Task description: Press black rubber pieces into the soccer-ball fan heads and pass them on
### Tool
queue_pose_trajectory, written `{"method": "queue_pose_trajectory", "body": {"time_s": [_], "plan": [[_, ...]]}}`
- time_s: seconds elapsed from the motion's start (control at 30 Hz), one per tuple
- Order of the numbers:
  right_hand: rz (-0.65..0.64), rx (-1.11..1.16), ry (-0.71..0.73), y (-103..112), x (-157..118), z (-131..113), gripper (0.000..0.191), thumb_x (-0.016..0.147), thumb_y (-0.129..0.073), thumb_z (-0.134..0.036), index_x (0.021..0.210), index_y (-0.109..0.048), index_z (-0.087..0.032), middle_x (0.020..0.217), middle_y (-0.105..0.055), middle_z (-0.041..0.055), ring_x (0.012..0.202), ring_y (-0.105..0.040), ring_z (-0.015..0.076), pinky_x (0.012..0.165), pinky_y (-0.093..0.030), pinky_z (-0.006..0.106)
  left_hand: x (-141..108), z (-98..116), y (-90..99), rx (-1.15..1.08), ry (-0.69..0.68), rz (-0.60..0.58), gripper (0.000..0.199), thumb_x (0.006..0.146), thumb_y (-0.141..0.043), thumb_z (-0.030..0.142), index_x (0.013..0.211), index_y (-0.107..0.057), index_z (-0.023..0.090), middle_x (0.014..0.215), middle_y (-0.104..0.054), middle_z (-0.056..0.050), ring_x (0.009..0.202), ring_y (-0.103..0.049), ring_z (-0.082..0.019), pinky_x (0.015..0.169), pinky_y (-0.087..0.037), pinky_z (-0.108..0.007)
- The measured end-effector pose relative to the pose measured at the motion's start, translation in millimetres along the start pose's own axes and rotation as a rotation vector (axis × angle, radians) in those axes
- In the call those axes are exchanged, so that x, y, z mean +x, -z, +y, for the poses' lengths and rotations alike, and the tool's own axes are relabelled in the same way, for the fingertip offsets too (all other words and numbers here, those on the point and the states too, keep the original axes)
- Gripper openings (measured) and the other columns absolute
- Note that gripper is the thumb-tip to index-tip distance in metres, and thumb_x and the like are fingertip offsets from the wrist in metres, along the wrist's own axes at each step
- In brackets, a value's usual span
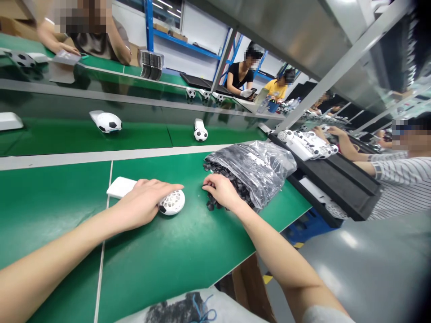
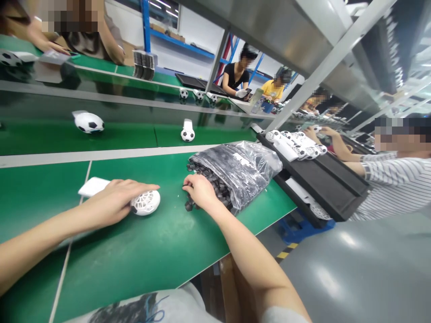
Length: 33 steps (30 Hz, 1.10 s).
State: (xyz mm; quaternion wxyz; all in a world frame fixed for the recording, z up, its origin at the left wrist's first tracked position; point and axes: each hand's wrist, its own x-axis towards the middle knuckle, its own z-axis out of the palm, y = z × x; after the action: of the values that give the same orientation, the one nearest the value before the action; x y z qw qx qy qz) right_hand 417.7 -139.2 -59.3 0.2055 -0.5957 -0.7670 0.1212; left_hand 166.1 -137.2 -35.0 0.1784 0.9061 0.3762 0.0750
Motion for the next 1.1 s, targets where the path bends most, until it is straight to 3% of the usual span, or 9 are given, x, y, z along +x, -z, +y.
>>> {"method": "queue_pose_trajectory", "body": {"time_s": [0.07, 0.2, 0.3, 0.4, 0.47, 0.57, 0.7, 0.87, 1.1], "plan": [[-0.027, 0.088, 0.050, 0, -6, -10, 0.012, 0.079, -0.065, -0.007, 0.083, -0.061, -0.018, 0.072, -0.057, -0.0028, 0.064, -0.053, 0.0119, 0.061, -0.042, 0.021, 1, 0, -1.5, -0.004, 0.003, 0.015, 0.072, 0.063, -0.036, 0.004, 0.129, -0.041, 0.032, 0.127, -0.053, 0.003, 0.111, -0.048, -0.023, 0.094, -0.031, -0.041], [-0.074, 0.308, 0.200, 3, -19, -34, 0.014, 0.084, -0.057, -0.006, 0.086, -0.060, -0.019, 0.082, -0.060, -0.0010, 0.077, -0.056, 0.0138, 0.072, -0.043, 0.023, 2, -1, -3.5, -0.008, 0.006, 0.013, 0.071, 0.065, -0.034, 0.003, 0.131, -0.038, 0.029, 0.131, -0.049, 0.002, 0.117, -0.044, -0.022, 0.101, -0.023, -0.046], [-0.135, 0.387, 0.166, 7, -26, -46, 0.013, 0.086, -0.053, -0.007, 0.086, -0.056, -0.019, 0.078, -0.060, -0.0027, 0.073, -0.057, 0.0136, 0.066, -0.044, 0.023, 1, -1, -3.3, -0.013, -0.008, 0.009, 0.070, 0.066, -0.032, 0.002, 0.130, -0.038, 0.030, 0.131, -0.048, 0.002, 0.119, -0.043, -0.022, 0.102, -0.022, -0.047], [-0.183, 0.432, 0.154, 9, -30, -54, 0.017, 0.089, -0.046, -0.007, 0.098, -0.053, -0.020, 0.084, -0.061, -0.0009, 0.075, -0.059, 0.0137, 0.067, -0.047, 0.024, 0, -1, -2.8, -0.011, -0.016, 0.010, 0.070, 0.065, -0.037, 0.004, 0.130, -0.037, 0.031, 0.130, -0.050, 0.001, 0.118, -0.042, -0.023, 0.102, -0.021, -0.048], [-0.167, 0.407, 0.201, 10, -32, -58, 0.021, 0.090, -0.043, -0.008, 0.101, -0.055, -0.020, 0.092, -0.061, 0.0012, 0.081, -0.059, 0.0147, 0.074, -0.047, 0.026, 0, -1, -3.4, -0.009, -0.004, -0.006, 0.069, 0.067, -0.047, 0.014, 0.133, -0.033, 0.029, 0.128, -0.050, -0.003, 0.119, -0.040, -0.025, 0.103, -0.018, -0.048], [-0.037, 0.408, 0.256, 9, -35, -64, 0.018, 0.089, -0.046, -0.010, 0.093, -0.059, -0.021, 0.094, -0.061, 0.0017, 0.088, -0.057, 0.0165, 0.082, -0.045, 0.029, 0, 1, -6.2, -0.015, 0.047, -0.005, 0.083, 0.064, -0.063, 0.044, 0.136, -0.029, 0.022, 0.129, -0.049, -0.010, 0.121, -0.038, -0.029, 0.105, -0.014, -0.049], [0.154, 0.575, 0.199, 0, -39, -71, 0.008, 0.085, -0.056, -0.017, 0.085, -0.063, -0.021, 0.086, -0.059, 0.0018, 0.082, -0.056, 0.0161, 0.075, -0.046, 0.027, 2, 4, -11.0, -0.011, 0.104, 0.054, 0.089, 0.061, -0.057, 0.068, 0.132, -0.036, 0.018, 0.127, -0.050, -0.013, 0.119, -0.041, -0.030, 0.106, -0.013, -0.050], [0.015, 0.723, 0.020, -14, -37, -72, 0.005, 0.081, -0.059, -0.021, 0.079, -0.061, -0.017, 0.073, -0.061, -0.0008, 0.067, -0.055, 0.0136, 0.062, -0.045, 0.023, 3, 7, -12.4, -0.002, 0.103, 0.097, 0.082, 0.066, -0.051, 0.069, 0.128, -0.042, 0.017, 0.122, -0.055, -0.013, 0.116, -0.044, -0.029, 0.105, -0.016, -0.050], [0.030, 0.782, -0.049, -24, -33, -67, 0.009, 0.079, -0.059, -0.025, 0.078, -0.060, -0.016, 0.077, -0.057, 0.0004, 0.067, -0.052, 0.0129, 0.063, -0.045, 0.023, 3, 9, -11.7, 0.004, 0.093, 0.121, 0.071, 0.073, -0.044, 0.067, 0.124, -0.046, 0.017, 0.117, -0.058, -0.012, 0.112, -0.047, -0.029, 0.104, -0.018, -0.052]]}}
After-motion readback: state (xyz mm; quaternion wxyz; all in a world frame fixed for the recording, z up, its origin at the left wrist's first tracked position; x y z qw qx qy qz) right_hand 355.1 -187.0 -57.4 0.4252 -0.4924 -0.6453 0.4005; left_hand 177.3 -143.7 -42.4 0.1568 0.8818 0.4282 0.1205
